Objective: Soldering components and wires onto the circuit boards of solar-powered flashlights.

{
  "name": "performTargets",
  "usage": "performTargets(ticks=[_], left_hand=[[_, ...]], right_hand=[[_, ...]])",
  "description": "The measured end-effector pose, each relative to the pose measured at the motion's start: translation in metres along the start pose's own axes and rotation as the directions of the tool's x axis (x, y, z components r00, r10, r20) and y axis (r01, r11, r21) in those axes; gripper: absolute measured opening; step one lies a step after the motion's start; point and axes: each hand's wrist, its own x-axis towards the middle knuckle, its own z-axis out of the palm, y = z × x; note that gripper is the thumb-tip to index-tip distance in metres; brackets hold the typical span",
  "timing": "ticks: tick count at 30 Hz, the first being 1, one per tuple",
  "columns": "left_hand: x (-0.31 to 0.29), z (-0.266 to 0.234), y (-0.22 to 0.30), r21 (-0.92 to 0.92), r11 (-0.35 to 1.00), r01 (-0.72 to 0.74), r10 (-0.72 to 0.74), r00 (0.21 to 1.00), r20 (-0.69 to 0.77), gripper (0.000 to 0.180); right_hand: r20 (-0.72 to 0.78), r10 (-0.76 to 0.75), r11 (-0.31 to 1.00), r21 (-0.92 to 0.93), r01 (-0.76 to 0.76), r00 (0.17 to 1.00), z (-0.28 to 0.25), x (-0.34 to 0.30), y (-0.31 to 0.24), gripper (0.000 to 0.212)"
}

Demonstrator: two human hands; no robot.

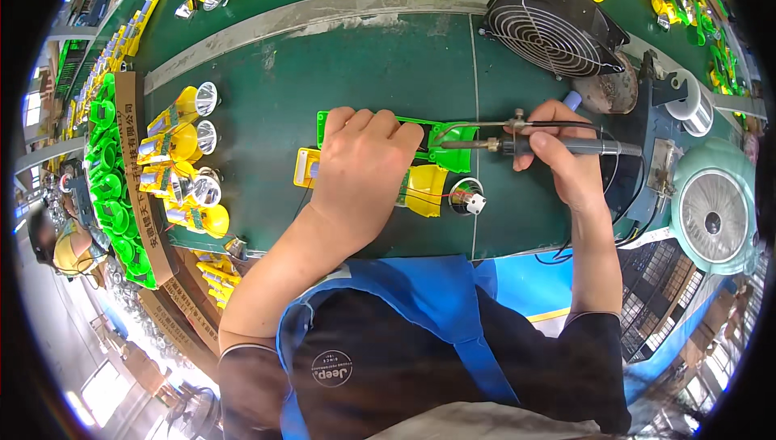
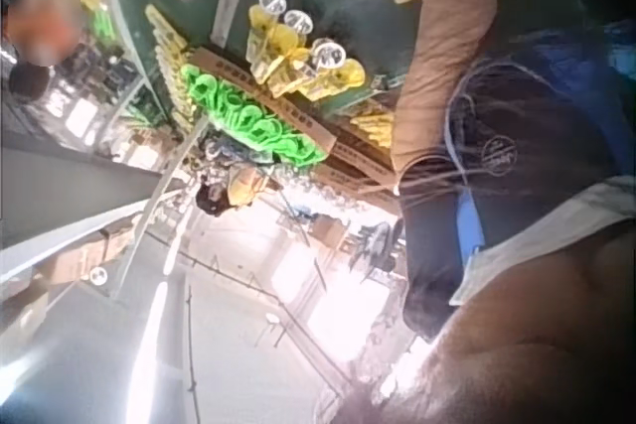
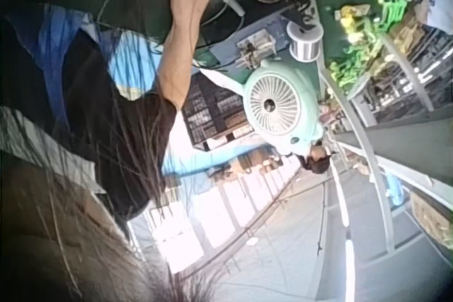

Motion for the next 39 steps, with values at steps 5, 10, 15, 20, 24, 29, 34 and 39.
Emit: performTargets(ticks=[5,10,15,20,24,29,34,39], left_hand=[[0.009,-0.008,-0.001,0.024,0.999,-0.044,0.042,0.996,0.077,0.008],[0.013,-0.011,0.000,0.014,0.999,-0.029,0.027,0.993,0.113,0.007],[0.015,-0.012,0.001,0.019,1.000,-0.018,0.016,0.990,0.142,0.004],[0.017,-0.008,0.003,0.071,0.997,-0.018,0.008,0.991,0.137,0.003],[0.017,-0.008,0.003,0.079,0.997,-0.019,0.010,0.993,0.114,0.005],[0.018,-0.009,0.004,0.066,0.997,-0.026,0.019,0.994,0.104,0.005],[0.017,-0.008,0.004,0.097,0.995,-0.013,0.000,0.991,0.131,0.005],[0.016,-0.007,0.005,0.059,0.998,0.006,-0.011,0.996,0.093,0.005]], right_hand=[[0.074,0.073,0.995,-0.066,-0.069,0.995,0.001,0.006,-0.005,0.021],[0.098,0.086,0.992,-0.102,-0.076,0.992,0.002,0.011,-0.011,0.021],[0.114,0.096,0.990,-0.117,-0.083,0.989,0.005,0.015,-0.014,0.021],[0.117,0.061,0.984,-0.176,-0.040,0.991,0.007,0.013,-0.018,0.020],[0.109,-0.009,0.983,-0.179,0.028,0.994,0.002,0.003,-0.014,0.016],[-0.134,-0.236,0.971,-0.066,0.229,0.962,0.004,-0.025,-0.003,0.026],[-0.057,-0.431,0.901,0.021,0.433,0.901,0.040,-0.022,0.018,0.031],[-0.040,-0.359,0.933,-0.038,0.357,0.933,0.056,-0.019,0.027,0.030]])
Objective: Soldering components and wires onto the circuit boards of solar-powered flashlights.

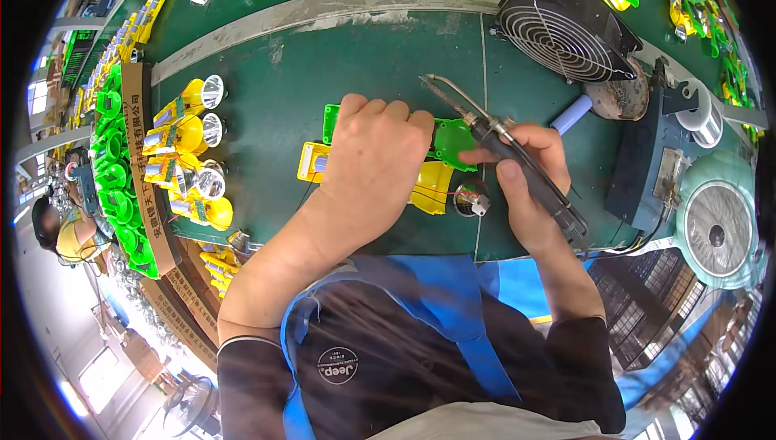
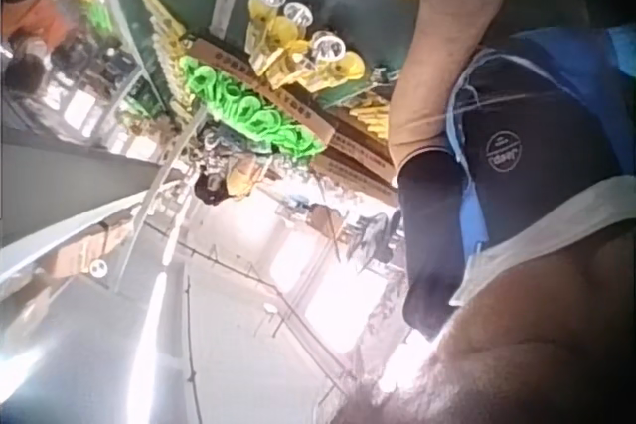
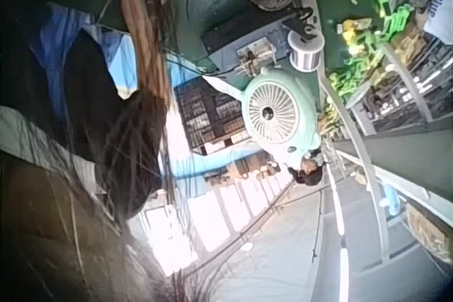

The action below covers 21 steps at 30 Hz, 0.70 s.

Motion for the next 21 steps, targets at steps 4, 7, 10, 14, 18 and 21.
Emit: performTargets(ticks=[4,7,10,14,18,21], left_hand=[[0.000,-0.002,0.001,0.010,1.000,0.000,0.000,1.000,0.007,0.005],[-0.001,-0.002,0.000,0.023,1.000,-0.011,0.011,1.000,-0.002,0.005],[0.000,-0.002,0.001,0.046,0.999,-0.015,0.016,1.000,-0.006,0.005],[0.000,0.001,0.002,0.057,0.998,0.003,-0.002,1.000,-0.010,0.005],[0.000,0.000,0.001,0.048,0.999,0.007,-0.007,1.000,0.003,0.005],[-0.001,0.002,-0.001,0.049,0.999,0.012,-0.012,1.000,0.012,0.006]], right_hand=[[0.003,0.036,0.999,0.028,-0.036,0.999,0.001,-0.003,0.002,0.031],[0.011,0.017,0.999,0.032,-0.017,1.000,0.001,-0.004,0.003,0.031],[0.015,0.016,0.999,0.042,-0.017,1.000,0.000,-0.006,0.006,0.031],[0.033,0.001,0.999,-0.037,0.000,0.999,-0.003,-0.005,-0.002,0.033],[-0.193,0.014,1.000,0.018,-0.011,0.981,-0.012,-0.013,-0.007,0.050],[-0.140,-0.124,0.990,-0.091,0.112,0.982,-0.029,-0.020,-0.011,0.041]])
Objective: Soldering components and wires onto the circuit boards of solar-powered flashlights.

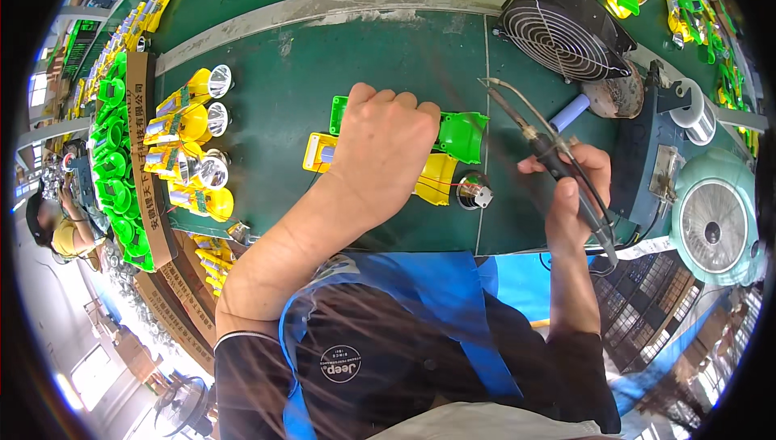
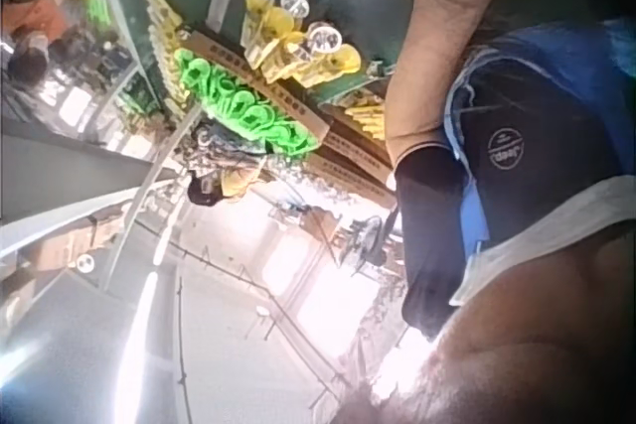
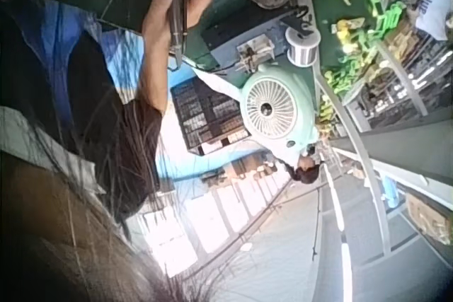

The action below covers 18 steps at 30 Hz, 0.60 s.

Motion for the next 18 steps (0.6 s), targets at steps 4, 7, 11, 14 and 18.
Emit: performTargets(ticks=[4,7,11,14,18], left_hand=[[-0.005,0.000,-0.001,-0.043,0.999,-0.017,0.014,0.999,-0.051,0.004],[-0.014,0.005,0.000,-0.023,0.999,-0.026,0.024,0.996,-0.086,0.003],[-0.030,0.006,-0.007,-0.088,0.994,-0.069,0.044,0.964,-0.264,0.008],[-0.062,-0.026,-0.015,-0.062,0.997,0.043,-0.064,0.919,-0.389,0.020],[-0.127,-0.027,-0.030,0.032,0.918,0.395,-0.389,0.914,-0.113,0.032]], right_hand=[[-0.040,0.027,1.000,0.002,-0.027,0.999,-0.004,-0.009,0.002,0.041],[-0.061,0.050,0.997,0.058,-0.046,0.997,0.001,-0.013,0.008,0.040],[-0.067,0.081,0.975,0.214,-0.065,0.995,0.007,-0.010,0.016,0.036],[-0.091,0.095,0.974,0.213,-0.073,0.991,0.006,-0.010,0.010,0.038],[-0.077,0.076,0.970,0.235,-0.055,0.994,0.013,-0.009,0.016,0.034]])
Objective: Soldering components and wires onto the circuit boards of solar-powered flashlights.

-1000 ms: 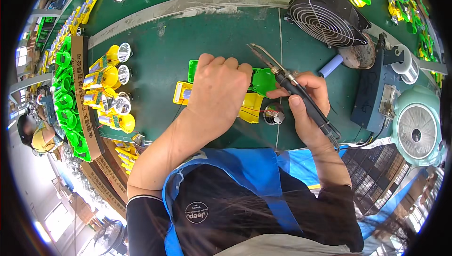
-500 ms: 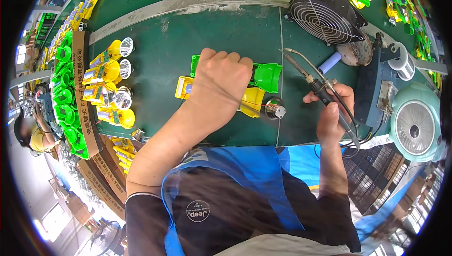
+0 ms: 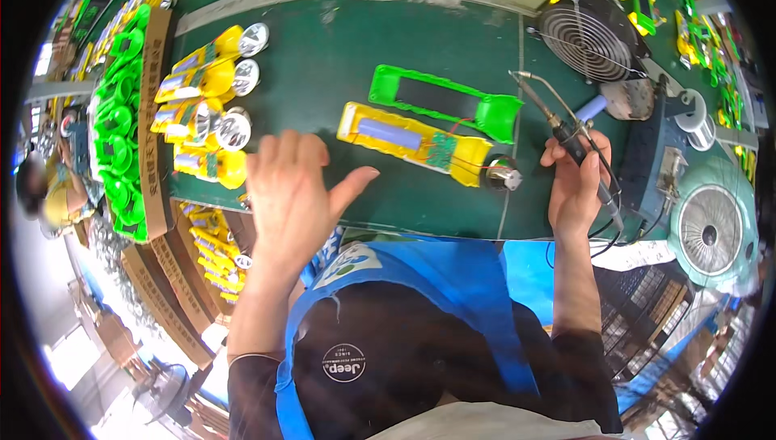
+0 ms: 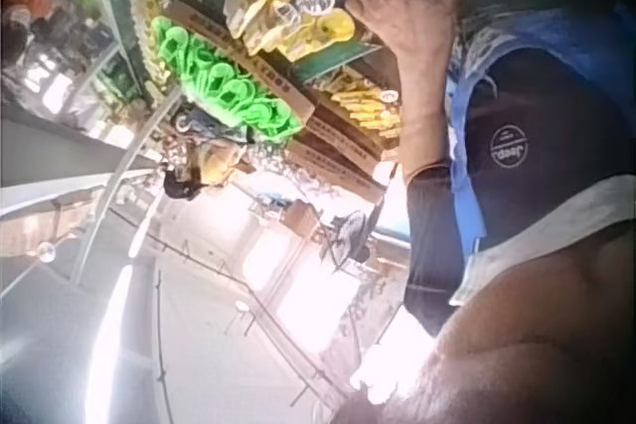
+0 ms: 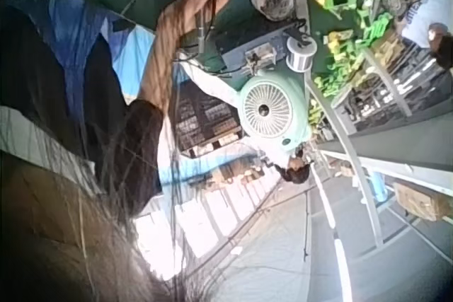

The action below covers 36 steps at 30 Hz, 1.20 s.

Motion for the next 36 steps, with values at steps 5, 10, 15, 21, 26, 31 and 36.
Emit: performTargets(ticks=[5,10,15,21,26,31,36], left_hand=[[-0.017,0.030,-0.008,-0.097,0.992,0.083,-0.092,0.992,-0.090,0.022],[-0.018,0.018,-0.012,-0.642,0.767,0.001,-0.093,0.990,-0.110,0.017],[0.017,0.007,-0.007,-0.794,0.560,-0.238,0.258,0.960,-0.106,0.016],[0.054,0.014,0.008,-0.561,0.658,-0.503,0.508,0.846,-0.162,0.019],[0.057,0.019,0.024,-0.395,0.741,-0.543,0.535,0.833,-0.142,0.019],[0.060,0.006,0.040,-0.330,0.833,-0.444,0.481,0.876,0.037,0.014],[0.062,0.005,0.046,-0.245,0.880,-0.407,0.439,0.894,0.093,0.006]], right_hand=[[0.045,0.019,1.000,0.012,-0.020,0.999,0.022,0.009,0.003,0.033],[0.019,0.014,1.000,-0.020,-0.014,1.000,0.012,0.000,0.000,0.031],[0.068,0.086,0.996,0.024,-0.088,0.994,0.001,-0.004,-0.007,0.030],[0.249,0.222,0.974,-0.105,-0.201,0.943,-0.008,0.010,-0.021,0.026],[0.233,0.376,0.921,-0.201,-0.334,0.897,0.000,0.029,-0.025,0.028],[0.281,0.475,0.871,-0.288,-0.399,0.834,0.005,0.042,-0.026,0.027],[0.335,0.520,0.852,-0.262,-0.453,0.785,0.003,0.044,-0.024,0.022]])
